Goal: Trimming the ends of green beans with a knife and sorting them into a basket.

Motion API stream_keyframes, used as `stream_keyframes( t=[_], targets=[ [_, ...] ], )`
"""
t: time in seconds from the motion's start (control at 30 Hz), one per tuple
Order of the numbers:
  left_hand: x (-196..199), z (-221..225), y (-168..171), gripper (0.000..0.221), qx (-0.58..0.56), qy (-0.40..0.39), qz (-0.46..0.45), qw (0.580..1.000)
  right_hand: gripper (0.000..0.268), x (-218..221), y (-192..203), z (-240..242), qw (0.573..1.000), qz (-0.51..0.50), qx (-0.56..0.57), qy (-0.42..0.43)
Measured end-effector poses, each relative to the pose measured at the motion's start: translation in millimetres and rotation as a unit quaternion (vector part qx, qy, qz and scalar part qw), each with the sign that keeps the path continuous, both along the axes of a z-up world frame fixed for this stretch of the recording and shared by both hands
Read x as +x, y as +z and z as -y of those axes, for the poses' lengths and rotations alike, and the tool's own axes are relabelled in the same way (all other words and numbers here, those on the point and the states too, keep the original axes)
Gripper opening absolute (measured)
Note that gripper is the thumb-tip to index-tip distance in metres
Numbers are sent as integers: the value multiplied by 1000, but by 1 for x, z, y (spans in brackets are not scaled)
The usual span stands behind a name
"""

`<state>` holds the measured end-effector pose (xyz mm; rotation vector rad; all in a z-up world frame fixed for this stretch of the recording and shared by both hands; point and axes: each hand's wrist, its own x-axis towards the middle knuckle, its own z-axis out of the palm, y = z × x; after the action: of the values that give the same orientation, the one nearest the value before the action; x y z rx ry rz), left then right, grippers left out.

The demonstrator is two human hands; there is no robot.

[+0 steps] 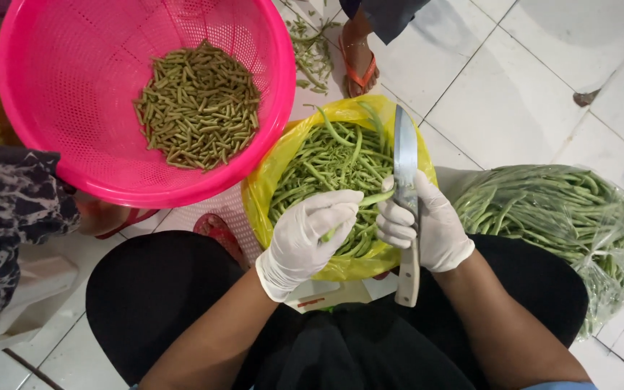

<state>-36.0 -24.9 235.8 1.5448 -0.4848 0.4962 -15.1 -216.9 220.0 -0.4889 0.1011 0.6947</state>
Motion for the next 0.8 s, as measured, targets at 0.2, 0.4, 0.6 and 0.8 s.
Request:
stream_keyframes(
  t=[0.2,0.4,0.6,0.8],
  targets=[
    [8,0,-7,13,-337,-158,-350,859,45,-4,-4,0,999,30,24,1],
    [6,3,-13,14,-453,-170,-457,747,48,-12,-29,-1,999,10,-47,22],
    [5,0,-24,16,-476,-174,-455,733,52,8,-13,-27,941,-129,-313,19],
    [14,-3,-21,21,-382,34,-541,748,37,3,27,-41,935,-34,-342,-92]
  ],
)
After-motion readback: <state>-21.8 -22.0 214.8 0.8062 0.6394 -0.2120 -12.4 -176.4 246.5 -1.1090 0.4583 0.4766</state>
